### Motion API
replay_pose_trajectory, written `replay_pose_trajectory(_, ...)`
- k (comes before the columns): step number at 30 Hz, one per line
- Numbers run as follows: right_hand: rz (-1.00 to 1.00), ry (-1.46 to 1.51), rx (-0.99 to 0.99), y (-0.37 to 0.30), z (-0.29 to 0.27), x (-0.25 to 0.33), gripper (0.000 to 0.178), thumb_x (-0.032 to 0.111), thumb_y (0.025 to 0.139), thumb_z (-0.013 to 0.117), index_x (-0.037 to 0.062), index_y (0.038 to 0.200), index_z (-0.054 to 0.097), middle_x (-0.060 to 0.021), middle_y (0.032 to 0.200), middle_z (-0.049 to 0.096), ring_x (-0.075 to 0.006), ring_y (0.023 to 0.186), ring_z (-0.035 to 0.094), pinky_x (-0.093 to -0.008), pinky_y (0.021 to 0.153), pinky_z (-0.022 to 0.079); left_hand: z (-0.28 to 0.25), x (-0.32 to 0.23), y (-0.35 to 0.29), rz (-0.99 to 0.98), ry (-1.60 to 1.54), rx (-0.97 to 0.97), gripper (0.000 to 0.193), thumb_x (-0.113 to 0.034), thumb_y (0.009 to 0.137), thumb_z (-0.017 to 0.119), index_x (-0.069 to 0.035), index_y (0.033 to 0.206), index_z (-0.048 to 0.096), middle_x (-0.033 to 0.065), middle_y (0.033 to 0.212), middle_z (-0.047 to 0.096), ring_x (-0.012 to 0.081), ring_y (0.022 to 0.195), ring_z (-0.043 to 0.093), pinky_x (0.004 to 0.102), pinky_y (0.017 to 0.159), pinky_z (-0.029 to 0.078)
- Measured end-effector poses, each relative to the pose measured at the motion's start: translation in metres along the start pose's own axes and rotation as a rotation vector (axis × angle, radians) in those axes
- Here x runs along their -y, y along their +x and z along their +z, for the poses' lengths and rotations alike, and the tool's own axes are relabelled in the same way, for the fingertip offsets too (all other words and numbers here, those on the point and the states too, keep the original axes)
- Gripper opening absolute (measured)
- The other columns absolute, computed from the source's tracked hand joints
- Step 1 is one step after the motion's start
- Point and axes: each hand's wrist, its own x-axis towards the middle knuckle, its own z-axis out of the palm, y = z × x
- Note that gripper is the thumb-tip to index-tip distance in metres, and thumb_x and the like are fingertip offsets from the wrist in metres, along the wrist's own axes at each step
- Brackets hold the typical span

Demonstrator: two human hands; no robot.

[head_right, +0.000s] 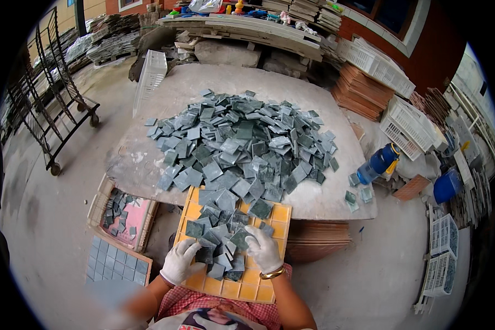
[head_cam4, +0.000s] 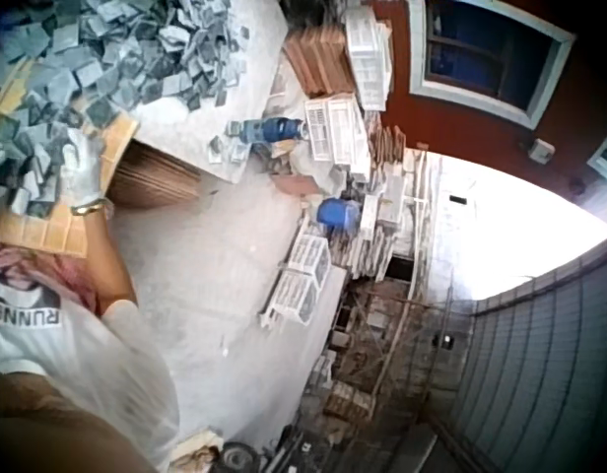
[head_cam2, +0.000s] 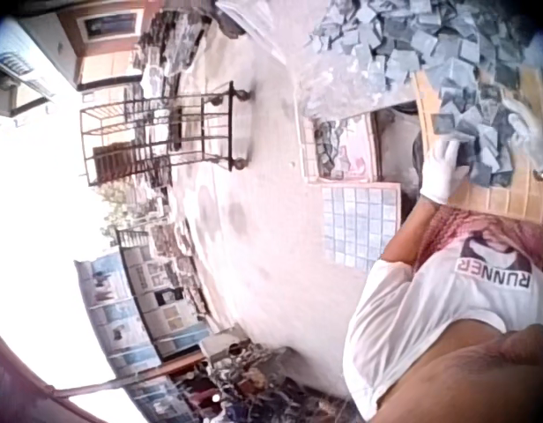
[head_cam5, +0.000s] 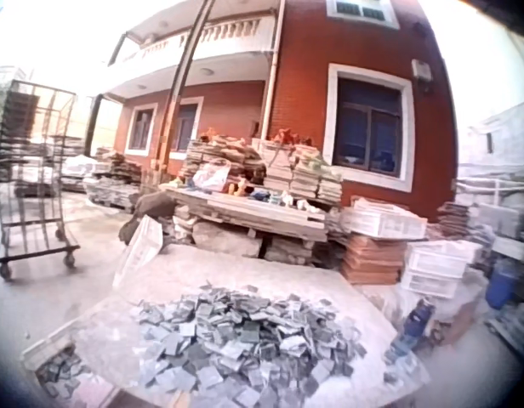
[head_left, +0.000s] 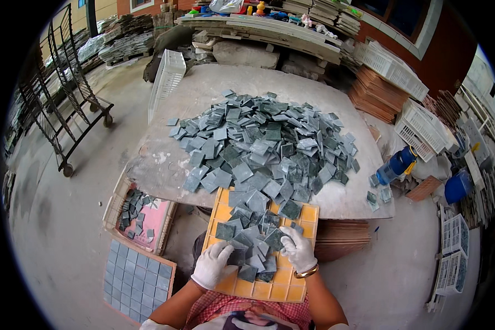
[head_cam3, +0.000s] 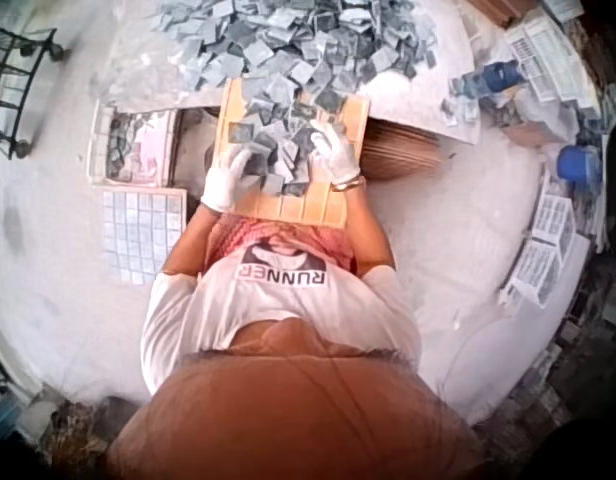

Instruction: The person arranges small square tiles into a grid on a wooden board, pressing them into place. They then pour a pile of tiles onto a second board and continue placing them one by one into the grid pattern.

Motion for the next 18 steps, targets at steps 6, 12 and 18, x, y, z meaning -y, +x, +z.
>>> replay_pose_trajectory(6,0.232,-0.149,0.103,-0.061,-0.051,-0.037,0.026,0.012,0.086,0.061,0.003,0.11,0.064,-0.0104,0.084,0.068,-0.0147,0.062,0.063,-0.0274,0.059,0.051,-0.023,0.03,-0.049,-0.027,0.054,0.072,0.057,-0.017,0.06,0.079,-0.006,0.11,0.054,0.0131,0.111,0.055,0.0346,0.098,0.056,0.0432,0.084,0.048)
replay_pose_trajectory(12,0.03,-0.534,-0.004,-0.081,-0.058,-0.043,0.044,0.024,0.076,0.072,0.0067,0.115,0.059,-0.0121,0.116,0.056,-0.0302,0.098,0.061,-0.0379,0.084,0.05,-0.019,0.031,-0.047,-0.04,0.033,0.105,0.063,-0.014,0.059,0.08,-0.005,0.114,0.051,0.0152,0.116,0.053,0.0363,0.1,0.054,0.0442,0.085,0.047)
replay_pose_trajectory(18,-0.052,-0.888,0.15,-0.078,-0.042,-0.02,0.056,0.032,0.069,0.077,0.0089,0.116,0.057,-0.0097,0.11,0.055,-0.0281,0.099,0.059,-0.0388,0.084,0.05,-0.02,0.049,-0.064,-0.063,-0.055,0.047,0.084,-0.015,0.058,0.084,-0.003,0.129,0.042,0.021,0.121,0.051,0.039,0.11,0.051,0.0429,0.09,0.046)
